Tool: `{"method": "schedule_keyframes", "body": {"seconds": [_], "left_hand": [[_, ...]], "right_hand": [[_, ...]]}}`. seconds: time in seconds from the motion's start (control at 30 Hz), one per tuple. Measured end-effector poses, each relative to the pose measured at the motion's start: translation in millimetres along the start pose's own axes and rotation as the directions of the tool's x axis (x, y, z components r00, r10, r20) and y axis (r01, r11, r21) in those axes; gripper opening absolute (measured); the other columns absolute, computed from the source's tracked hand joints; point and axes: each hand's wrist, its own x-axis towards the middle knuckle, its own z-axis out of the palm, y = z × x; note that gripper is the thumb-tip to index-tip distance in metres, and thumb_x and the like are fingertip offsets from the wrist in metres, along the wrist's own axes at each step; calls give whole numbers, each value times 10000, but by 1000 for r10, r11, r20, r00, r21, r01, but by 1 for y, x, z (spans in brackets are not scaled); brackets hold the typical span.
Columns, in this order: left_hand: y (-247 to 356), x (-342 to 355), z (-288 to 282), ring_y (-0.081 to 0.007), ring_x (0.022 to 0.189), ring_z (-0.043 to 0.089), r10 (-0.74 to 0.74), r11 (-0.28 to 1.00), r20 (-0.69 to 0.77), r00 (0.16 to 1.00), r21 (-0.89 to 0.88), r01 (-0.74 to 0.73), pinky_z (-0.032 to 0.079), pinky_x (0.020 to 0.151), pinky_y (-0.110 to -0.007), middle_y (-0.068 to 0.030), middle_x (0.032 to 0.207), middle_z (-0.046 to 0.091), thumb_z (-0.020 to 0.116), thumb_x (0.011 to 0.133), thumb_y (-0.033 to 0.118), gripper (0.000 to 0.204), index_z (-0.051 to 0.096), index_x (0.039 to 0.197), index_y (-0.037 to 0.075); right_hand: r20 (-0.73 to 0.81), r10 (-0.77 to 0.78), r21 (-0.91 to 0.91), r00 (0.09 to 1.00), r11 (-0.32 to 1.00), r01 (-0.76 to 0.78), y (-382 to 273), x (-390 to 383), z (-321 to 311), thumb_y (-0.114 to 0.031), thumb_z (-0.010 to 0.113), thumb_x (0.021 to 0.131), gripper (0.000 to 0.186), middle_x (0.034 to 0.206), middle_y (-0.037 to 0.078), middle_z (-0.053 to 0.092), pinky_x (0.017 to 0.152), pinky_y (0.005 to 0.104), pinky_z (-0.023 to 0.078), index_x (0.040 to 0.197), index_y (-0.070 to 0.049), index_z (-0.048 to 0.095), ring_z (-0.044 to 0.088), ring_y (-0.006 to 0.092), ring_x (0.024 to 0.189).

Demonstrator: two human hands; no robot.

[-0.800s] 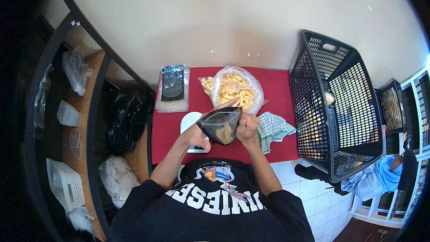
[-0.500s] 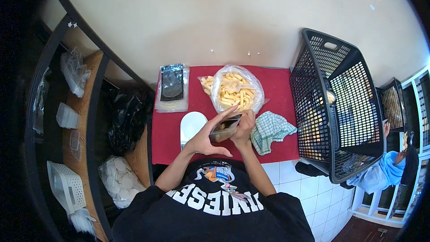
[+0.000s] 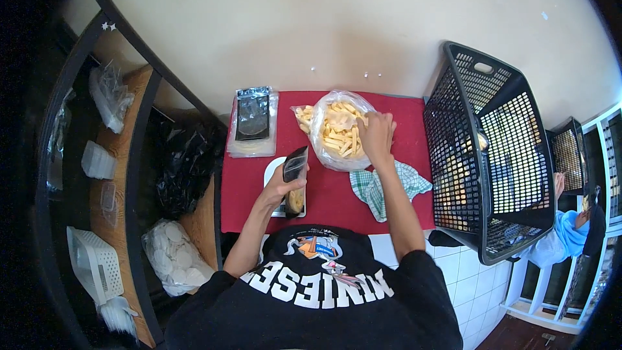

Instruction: Weighing and placing fries into small plastic bags.

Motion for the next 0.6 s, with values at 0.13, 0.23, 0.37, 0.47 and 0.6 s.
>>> {"method": "schedule_keyframes", "body": {"seconds": [0.13,0.23,0.37,0.47,0.6], "left_hand": [[2,-7,17,-158,1119,595,111,972,7,994,-209,-107,471,998,-314,-48,1186,619,953,716,292,810,530,1354,24],[10,-10,28,-127,1092,592,118,970,-25,993,-211,-121,485,985,-322,-32,1148,622,958,713,202,660,566,1217,35],[11,-9,44,-125,907,671,317,937,-196,928,213,-275,547,814,-265,-55,984,675,925,746,42,495,561,1081,42],[9,-12,49,-140,926,702,298,953,-263,918,24,-302,571,820,-281,-99,989,711,902,760,3,482,555,1095,16],[9,2,51,-139,933,703,226,945,-228,947,-184,-270,586,865,-310,-104,999,735,905,734,-26,501,618,1144,-7]], "right_hand": [[141,-118,-209,983,967,146,13,22,15,-304,768,863,296,1023,151,694,888,513,389,996,-40,762,540,352,1058],[191,-121,-218,974,962,162,11,25,22,-319,789,840,274,1026,136,703,885,541,374,955,-70,778,538,351,1061],[268,-136,-214,954,957,196,16,27,30,-308,771,839,255,1029,131,702,894,571,357,985,-101,800,532,353,1086],[329,-124,-198,936,960,197,14,26,30,-259,743,836,246,1020,141,701,902,577,356,1020,-111,810,530,352,1118],[278,-136,-214,951,956,199,11,42,25,-206,719,821,231,1061,156,684,913,590,363,1011,-125,822,530,357,1131]]}}
